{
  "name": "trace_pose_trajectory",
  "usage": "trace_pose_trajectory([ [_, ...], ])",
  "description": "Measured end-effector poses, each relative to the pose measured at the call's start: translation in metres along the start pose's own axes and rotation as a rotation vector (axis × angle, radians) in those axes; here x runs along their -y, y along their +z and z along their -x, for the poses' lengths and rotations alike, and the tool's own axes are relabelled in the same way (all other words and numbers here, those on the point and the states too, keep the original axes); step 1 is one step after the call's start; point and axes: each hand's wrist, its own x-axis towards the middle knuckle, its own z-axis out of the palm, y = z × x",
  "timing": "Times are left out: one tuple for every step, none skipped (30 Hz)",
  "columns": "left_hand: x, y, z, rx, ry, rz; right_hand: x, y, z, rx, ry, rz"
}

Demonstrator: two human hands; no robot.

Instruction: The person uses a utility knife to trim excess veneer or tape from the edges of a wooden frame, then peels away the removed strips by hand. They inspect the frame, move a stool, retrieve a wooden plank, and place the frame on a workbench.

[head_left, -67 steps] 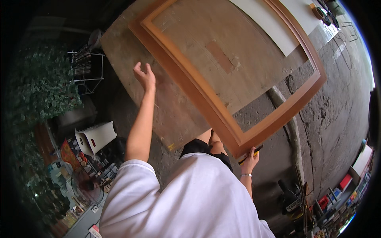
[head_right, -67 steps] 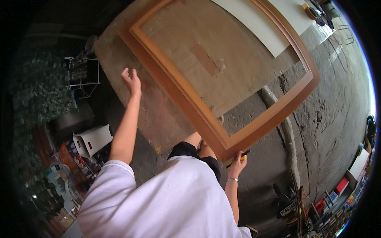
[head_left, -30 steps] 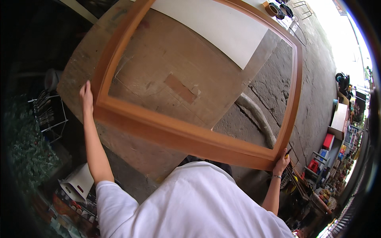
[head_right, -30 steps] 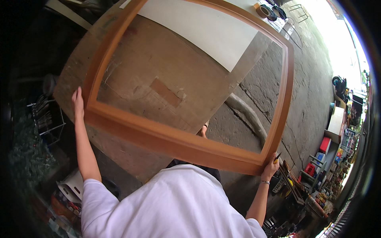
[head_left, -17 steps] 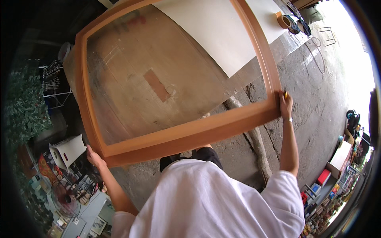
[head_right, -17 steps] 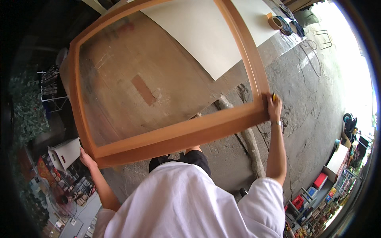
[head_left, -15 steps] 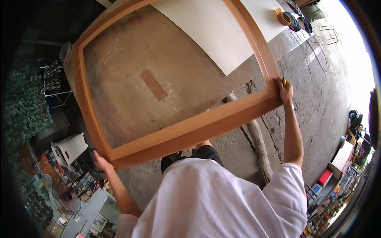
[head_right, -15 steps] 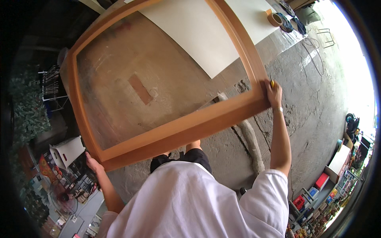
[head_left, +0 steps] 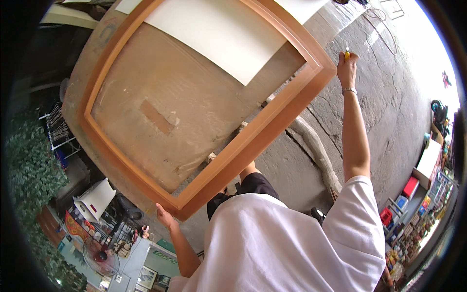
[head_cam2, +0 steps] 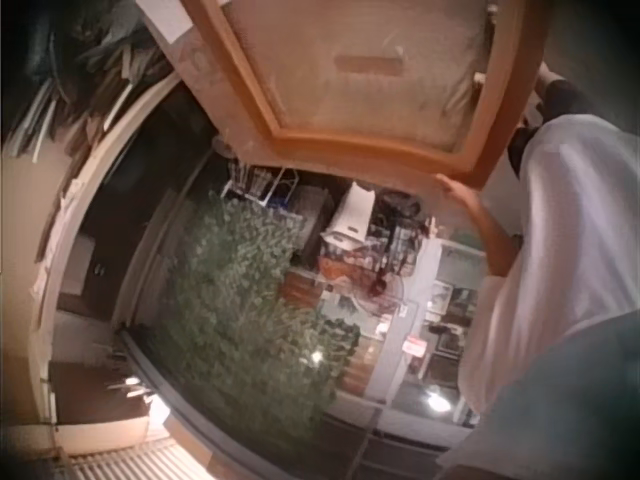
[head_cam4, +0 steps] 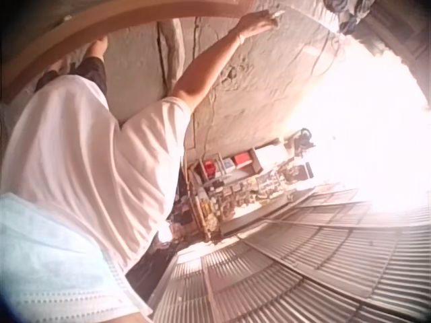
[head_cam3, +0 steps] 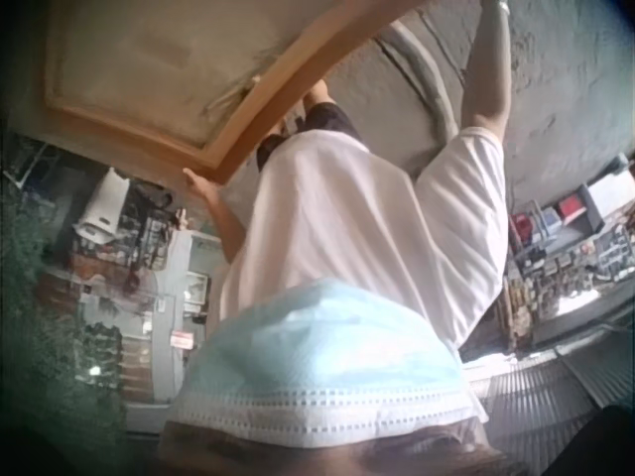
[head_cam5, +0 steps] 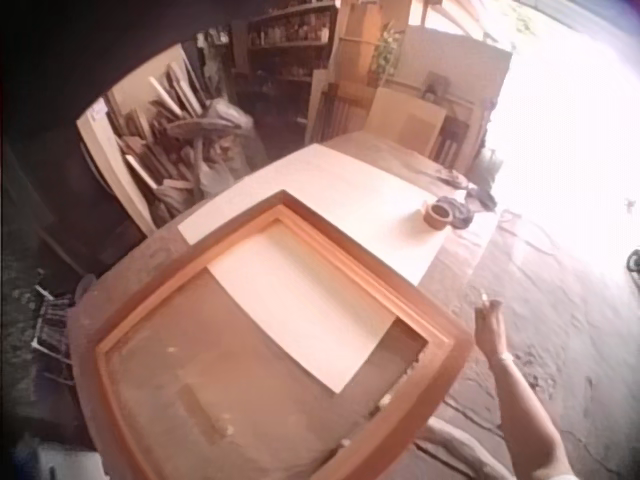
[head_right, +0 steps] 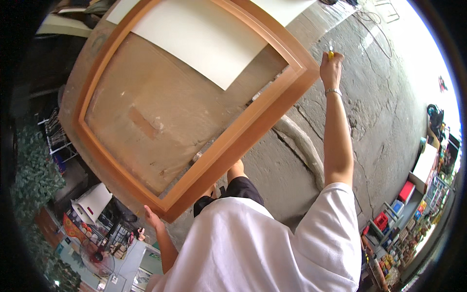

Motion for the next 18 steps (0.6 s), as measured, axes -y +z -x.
trace_pose_trajectory([
  [0.003, 0.000, 0.001, 0.063, -0.005, -0.045, -0.005, -0.004, 0.006, -0.087, 0.136, -0.036],
  [0.004, -0.002, 0.000, 0.145, -0.009, -0.084, -0.008, -0.011, 0.020, -0.084, 0.200, -0.052],
  [0.005, -0.005, -0.003, 0.208, -0.047, -0.149, -0.007, -0.015, 0.031, 0.040, 0.369, -0.248],
  [0.003, -0.010, -0.009, 0.328, -0.042, -0.238, -0.004, -0.023, 0.045, 0.143, 0.403, -0.431],
  [-0.001, -0.018, -0.018, 0.431, -0.068, -0.353, 0.004, -0.026, 0.065, 0.251, 0.505, -0.588],
  [-0.006, -0.024, -0.029, 0.520, -0.104, -0.489, 0.013, -0.027, 0.078, 0.287, 0.511, -0.623],
  [-0.014, -0.028, -0.044, 0.425, 0.044, -0.575, 0.024, -0.027, 0.088, 0.333, 0.527, -0.644],
  [-0.021, -0.029, -0.055, 0.315, 0.183, -0.672, 0.036, -0.022, 0.092, 0.310, 0.526, -0.668],
  [-0.029, -0.028, -0.066, 0.214, 0.226, -0.686, 0.048, -0.018, 0.096, 0.308, 0.559, -0.681],
  [-0.037, -0.025, -0.077, 0.114, 0.302, -0.684, 0.058, -0.016, 0.097, 0.282, 0.531, -0.669],
  [-0.046, -0.016, -0.090, 0.071, 0.419, -0.576, 0.066, -0.017, 0.098, 0.333, 0.598, -0.822],
  [-0.055, -0.007, -0.101, 0.026, 0.482, -0.478, 0.075, -0.014, 0.097, 0.288, 0.675, -0.816],
  [-0.060, -0.002, -0.105, 0.096, 0.532, -0.400, 0.082, -0.012, 0.095, 0.249, 0.709, -0.840],
  [-0.068, 0.006, -0.114, 0.162, 0.496, -0.350, 0.088, -0.012, 0.094, 0.245, 0.693, -0.816],
  [-0.073, 0.013, -0.119, 0.228, 0.465, -0.286, 0.092, -0.012, 0.092, 0.242, 0.676, -0.793],
  [-0.076, 0.018, -0.120, 0.257, 0.448, -0.294, 0.096, -0.012, 0.092, 0.244, 0.673, -0.763],
  [-0.079, 0.023, -0.122, 0.287, 0.437, -0.286, 0.099, -0.011, 0.091, 0.228, 0.648, -0.721],
  [-0.080, 0.027, -0.121, 0.316, 0.423, -0.277, 0.101, -0.011, 0.091, 0.217, 0.635, -0.675],
])
